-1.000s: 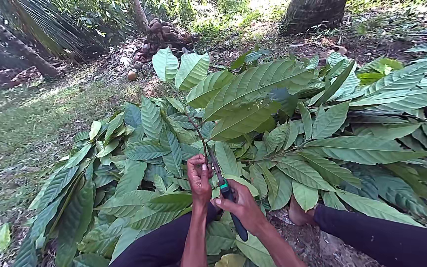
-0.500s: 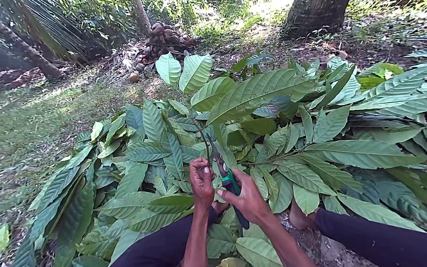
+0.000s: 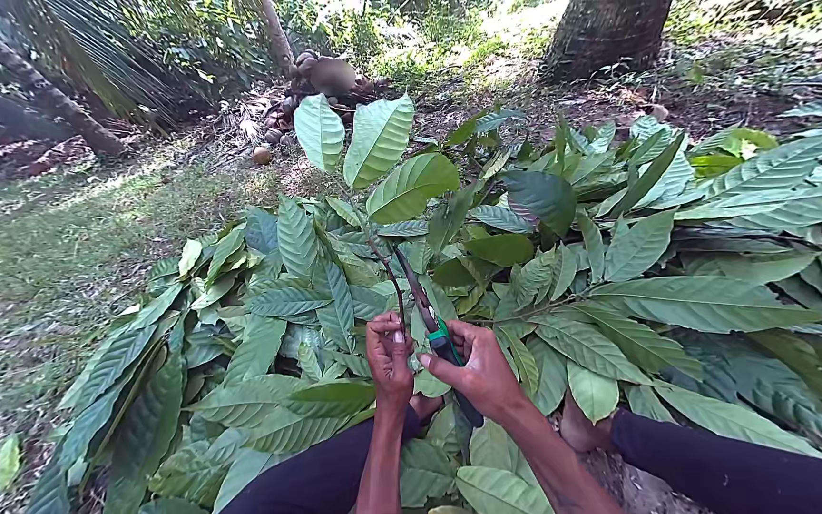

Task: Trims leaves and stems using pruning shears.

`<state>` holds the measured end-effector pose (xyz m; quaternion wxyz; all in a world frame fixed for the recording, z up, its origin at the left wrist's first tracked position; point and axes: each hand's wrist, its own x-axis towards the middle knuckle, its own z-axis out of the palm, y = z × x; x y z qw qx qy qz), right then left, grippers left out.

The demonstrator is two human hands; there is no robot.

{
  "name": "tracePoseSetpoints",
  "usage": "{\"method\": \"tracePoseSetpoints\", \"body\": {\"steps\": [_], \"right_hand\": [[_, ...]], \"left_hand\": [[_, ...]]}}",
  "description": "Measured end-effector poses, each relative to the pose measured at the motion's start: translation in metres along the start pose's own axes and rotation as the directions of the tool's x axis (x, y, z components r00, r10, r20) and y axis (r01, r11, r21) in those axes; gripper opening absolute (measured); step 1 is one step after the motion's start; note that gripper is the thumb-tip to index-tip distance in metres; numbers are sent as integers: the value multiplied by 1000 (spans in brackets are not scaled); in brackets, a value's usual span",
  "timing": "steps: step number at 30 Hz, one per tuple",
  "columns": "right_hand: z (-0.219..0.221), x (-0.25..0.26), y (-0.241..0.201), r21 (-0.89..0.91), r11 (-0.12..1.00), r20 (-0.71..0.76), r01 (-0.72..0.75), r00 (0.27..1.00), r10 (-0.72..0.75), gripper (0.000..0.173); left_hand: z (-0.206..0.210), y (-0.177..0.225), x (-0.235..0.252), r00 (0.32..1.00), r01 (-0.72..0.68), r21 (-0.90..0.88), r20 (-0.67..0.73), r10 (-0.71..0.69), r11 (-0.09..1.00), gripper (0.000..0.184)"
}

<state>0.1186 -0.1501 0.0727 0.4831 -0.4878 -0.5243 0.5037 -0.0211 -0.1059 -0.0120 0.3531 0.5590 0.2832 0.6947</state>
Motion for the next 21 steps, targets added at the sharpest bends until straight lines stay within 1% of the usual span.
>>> {"method": "tracePoseSetpoints", "body": {"steps": [3, 5, 7, 12, 16, 21], "right_hand": [[-9, 8, -8, 96, 994, 197, -46, 980, 26, 34], [-13, 15, -14, 137, 989, 262, -51, 965, 13, 31], [-16, 19, -19, 176, 983, 293, -44, 956, -9, 29], [-23, 25, -27, 177, 984, 325, -6, 944, -53, 28], [-26, 24, -27, 155, 988, 301, 7, 952, -54, 30], [-27, 20, -27, 166, 986, 261, 20, 963, -64, 24]], "left_hand": [[-1, -1, -2, 1000, -19, -6, 4, 19, 1000, 8], [-2, -1, -3, 999, -34, 2, 18, 34, 999, 9], [-4, -3, -5, 999, -36, -12, 26, 36, 999, 9], [-5, -4, -6, 998, -31, -48, 46, 33, 998, 9], [-6, -6, -8, 999, -22, -34, 44, 23, 999, 8], [-6, -6, -8, 998, -12, -50, 64, 16, 999, 9]]}}
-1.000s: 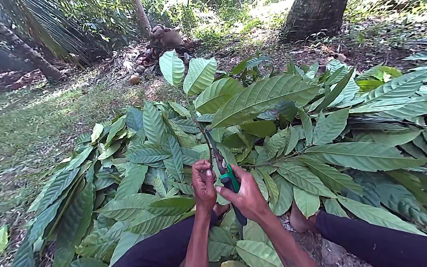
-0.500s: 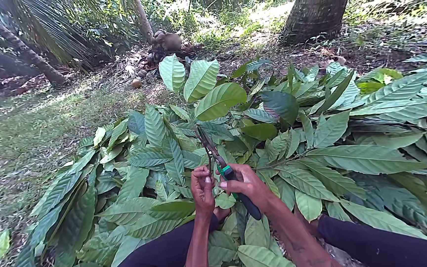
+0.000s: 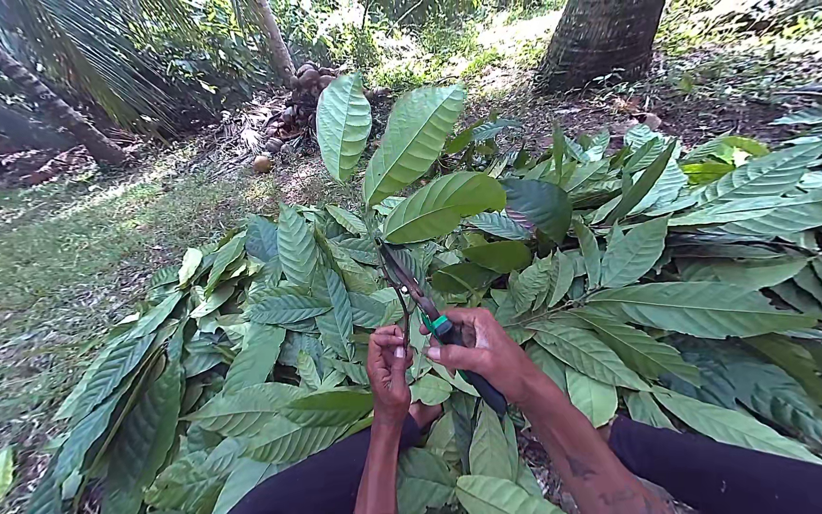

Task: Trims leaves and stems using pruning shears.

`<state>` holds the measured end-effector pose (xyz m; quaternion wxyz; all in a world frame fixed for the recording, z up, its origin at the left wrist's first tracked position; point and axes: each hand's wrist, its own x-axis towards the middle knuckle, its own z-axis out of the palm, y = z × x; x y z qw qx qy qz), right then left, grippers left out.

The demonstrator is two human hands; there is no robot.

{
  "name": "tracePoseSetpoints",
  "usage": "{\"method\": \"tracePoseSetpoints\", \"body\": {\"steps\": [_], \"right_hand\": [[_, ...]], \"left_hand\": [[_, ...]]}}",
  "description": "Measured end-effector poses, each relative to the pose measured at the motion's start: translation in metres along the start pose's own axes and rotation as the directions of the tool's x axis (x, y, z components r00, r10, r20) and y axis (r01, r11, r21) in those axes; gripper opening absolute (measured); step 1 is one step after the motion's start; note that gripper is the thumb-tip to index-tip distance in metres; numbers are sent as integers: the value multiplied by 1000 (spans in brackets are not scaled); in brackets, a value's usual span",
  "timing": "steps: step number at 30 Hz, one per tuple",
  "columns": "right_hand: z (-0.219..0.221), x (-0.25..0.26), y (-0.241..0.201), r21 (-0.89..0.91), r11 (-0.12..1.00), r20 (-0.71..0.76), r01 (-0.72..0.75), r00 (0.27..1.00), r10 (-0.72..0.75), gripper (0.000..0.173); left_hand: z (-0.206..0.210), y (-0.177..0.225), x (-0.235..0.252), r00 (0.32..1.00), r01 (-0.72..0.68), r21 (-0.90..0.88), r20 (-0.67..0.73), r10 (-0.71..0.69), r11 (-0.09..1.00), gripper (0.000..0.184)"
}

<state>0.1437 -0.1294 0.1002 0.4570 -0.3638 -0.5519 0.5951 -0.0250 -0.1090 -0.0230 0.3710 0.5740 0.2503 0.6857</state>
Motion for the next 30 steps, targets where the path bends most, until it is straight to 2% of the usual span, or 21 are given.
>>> {"method": "tracePoseSetpoints", "body": {"steps": [2, 4, 6, 7, 10, 12, 14, 15, 17, 19, 23, 27, 30], "right_hand": [[2, -3, 0, -8, 1000, -25, -10, 1000, 10, 21], [4, -5, 4, -32, 999, -45, -23, 999, 22, 21], [7, -7, 13, -48, 998, -45, -44, 998, 42, 24], [9, -8, 18, -58, 997, -43, -58, 998, 55, 26], [13, -13, 31, -95, 989, -37, -109, 994, 106, 29], [13, -18, 38, -112, 982, -30, -151, 989, 148, 31], [11, -21, 46, -119, 976, -32, -184, 983, 181, 34], [9, -21, 49, -119, 973, -32, -197, 980, 195, 35], [8, -22, 52, -119, 968, -32, -219, 976, 217, 35], [6, -22, 53, -115, 967, -27, -229, 974, 227, 37], [-2, -19, 51, -176, 953, 0, -246, 968, 250, 37], [-11, -21, 49, -278, 917, 19, -286, 953, 303, 40], [-19, -26, 47, -340, 886, 56, -317, 933, 355, 40]], "left_hand": [[1, 3, 3, 999, 44, -56, 27, -43, 997, 18], [4, 9, 9, 994, 97, -73, 63, -92, 993, 41], [9, 17, 18, 984, 155, 30, 83, -157, 987, 65], [12, 20, 20, 979, 181, 90, 78, -188, 979, 68], [18, 15, 23, 976, 199, 122, 64, -208, 972, 49], [16, 13, 24, 975, 206, 91, 68, -212, 974, 49], [13, 14, 27, 967, 255, 27, 20, -256, 967, 57], [11, 17, 31, 951, 305, -43, -39, -307, 951, 56], [8, 23, 41, 882, 410, -164, -181, -436, 897, 41], [4, 25, 48, 817, 473, -186, -273, -508, 861, 29], [-1, 28, 43, 830, 490, -166, -212, -517, 856, 21], [-6, 37, 36, 842, 510, -111, -140, -522, 853, 23], [-10, 42, 34, 850, 495, -82, -162, -502, 865, 22]]}}
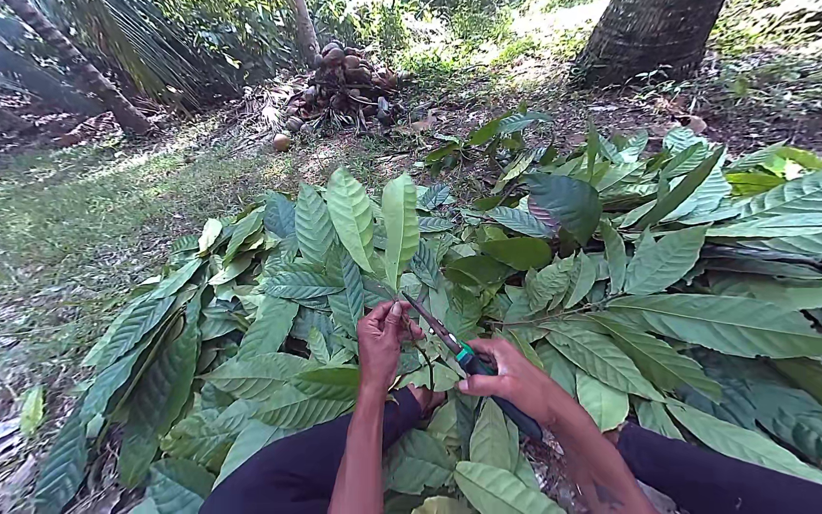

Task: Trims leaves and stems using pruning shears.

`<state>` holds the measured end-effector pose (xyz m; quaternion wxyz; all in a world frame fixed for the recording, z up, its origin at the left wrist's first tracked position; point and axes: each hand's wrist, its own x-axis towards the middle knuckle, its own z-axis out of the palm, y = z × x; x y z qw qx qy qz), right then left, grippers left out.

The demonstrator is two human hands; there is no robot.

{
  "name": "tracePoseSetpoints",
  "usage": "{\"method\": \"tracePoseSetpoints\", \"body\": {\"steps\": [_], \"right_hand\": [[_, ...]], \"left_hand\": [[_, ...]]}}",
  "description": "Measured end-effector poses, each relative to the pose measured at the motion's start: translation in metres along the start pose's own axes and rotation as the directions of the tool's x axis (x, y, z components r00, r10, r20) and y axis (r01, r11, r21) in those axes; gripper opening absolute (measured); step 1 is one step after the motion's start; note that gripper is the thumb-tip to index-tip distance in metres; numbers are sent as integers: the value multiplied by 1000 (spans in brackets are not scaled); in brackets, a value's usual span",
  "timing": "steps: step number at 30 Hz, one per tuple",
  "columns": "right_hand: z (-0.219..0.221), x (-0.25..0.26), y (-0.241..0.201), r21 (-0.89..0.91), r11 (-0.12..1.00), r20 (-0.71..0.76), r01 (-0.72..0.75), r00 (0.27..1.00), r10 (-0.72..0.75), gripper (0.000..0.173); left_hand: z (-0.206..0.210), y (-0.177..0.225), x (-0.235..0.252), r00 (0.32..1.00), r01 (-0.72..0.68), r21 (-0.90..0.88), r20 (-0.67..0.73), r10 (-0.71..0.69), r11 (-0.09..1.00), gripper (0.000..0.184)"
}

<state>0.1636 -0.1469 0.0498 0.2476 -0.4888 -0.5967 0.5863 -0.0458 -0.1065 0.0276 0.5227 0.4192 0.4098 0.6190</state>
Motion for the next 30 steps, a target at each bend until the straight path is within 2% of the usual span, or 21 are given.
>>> {"method": "tracePoseSetpoints", "body": {"steps": [4, 9, 16, 23, 30], "right_hand": [[-1, -2, 4, -22, 1000, 25, -18, 1000, 19, 40], [1, -2, 5, 9, 1000, 21, -21, 1000, 21, 36], [11, -4, 7, 3, 997, -30, -74, 997, 74, 37], [12, -1, 9, -40, 997, -52, -71, 996, 69, 39], [14, 0, 14, 0, 999, -113, -32, 993, 32, 27]], "left_hand": [[-2, -1, -3, 999, -31, 19, -35, 31, 999, 19], [-6, -2, -6, 998, -63, 103, 33, 60, 993, 15], [1, -1, -10, 995, -83, 143, -51, 91, 986, 13], [2, -1, -11, 994, -79, 160, -59, 90, 984, 10], [2, 1, -11, 994, -81, 138, -65, 91, 987, 9]]}}
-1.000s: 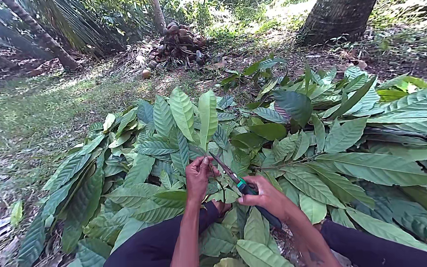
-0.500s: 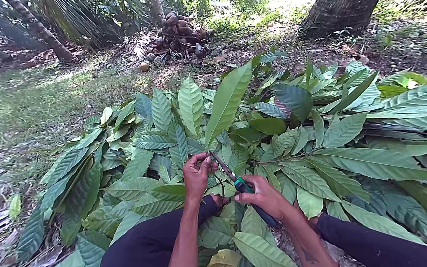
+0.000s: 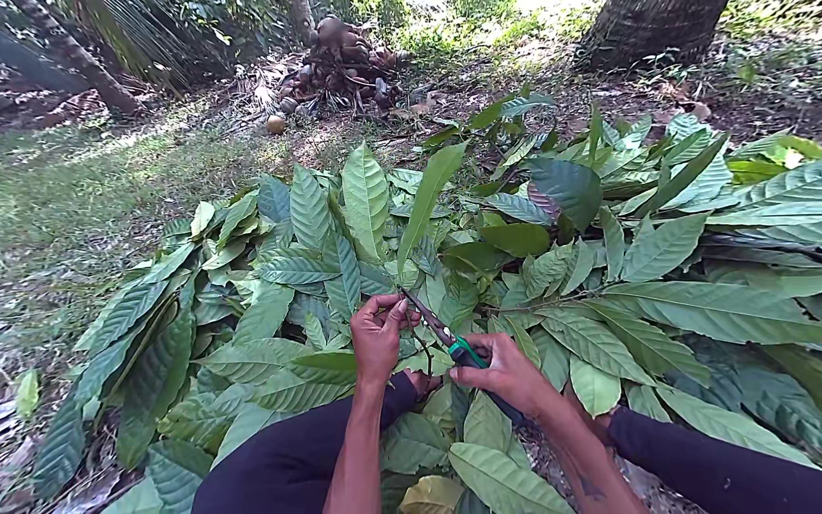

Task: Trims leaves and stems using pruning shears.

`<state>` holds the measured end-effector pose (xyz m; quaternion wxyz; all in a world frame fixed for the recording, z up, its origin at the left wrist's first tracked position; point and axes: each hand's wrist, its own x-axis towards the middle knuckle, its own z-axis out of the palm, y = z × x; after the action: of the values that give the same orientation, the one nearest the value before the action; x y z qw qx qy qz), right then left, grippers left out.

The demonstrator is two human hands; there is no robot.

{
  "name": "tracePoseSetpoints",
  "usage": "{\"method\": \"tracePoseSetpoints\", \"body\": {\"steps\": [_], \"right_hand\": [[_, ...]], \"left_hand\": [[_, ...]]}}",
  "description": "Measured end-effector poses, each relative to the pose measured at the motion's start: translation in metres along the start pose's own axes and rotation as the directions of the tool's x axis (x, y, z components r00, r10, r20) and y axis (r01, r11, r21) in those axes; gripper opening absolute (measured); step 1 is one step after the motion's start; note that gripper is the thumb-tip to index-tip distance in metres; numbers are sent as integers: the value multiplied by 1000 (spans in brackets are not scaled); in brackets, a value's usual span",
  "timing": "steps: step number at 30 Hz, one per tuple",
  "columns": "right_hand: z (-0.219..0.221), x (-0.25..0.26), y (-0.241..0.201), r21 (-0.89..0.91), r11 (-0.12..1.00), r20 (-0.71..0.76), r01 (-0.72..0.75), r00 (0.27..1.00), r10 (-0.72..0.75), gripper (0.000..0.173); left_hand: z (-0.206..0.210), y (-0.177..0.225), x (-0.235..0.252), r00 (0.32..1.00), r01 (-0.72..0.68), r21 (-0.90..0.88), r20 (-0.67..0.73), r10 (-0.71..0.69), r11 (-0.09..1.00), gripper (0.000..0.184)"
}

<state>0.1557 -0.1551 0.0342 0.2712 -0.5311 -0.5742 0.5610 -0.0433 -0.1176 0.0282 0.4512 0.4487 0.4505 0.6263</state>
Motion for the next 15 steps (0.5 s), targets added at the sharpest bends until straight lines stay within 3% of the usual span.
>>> {"method": "tracePoseSetpoints", "body": {"steps": [7, 15], "right_hand": [[-8, 9, -9, 61, 997, 58, 56, 997, -60, 36], [-50, 17, -43, -214, 974, 136, 81, 989, -53, 39]], "left_hand": [[-6, 6, -6, 997, -30, -21, 64, 31, 999, 10], [5, 6, -19, 989, -103, -6, 106, 103, 995, 10]]}}
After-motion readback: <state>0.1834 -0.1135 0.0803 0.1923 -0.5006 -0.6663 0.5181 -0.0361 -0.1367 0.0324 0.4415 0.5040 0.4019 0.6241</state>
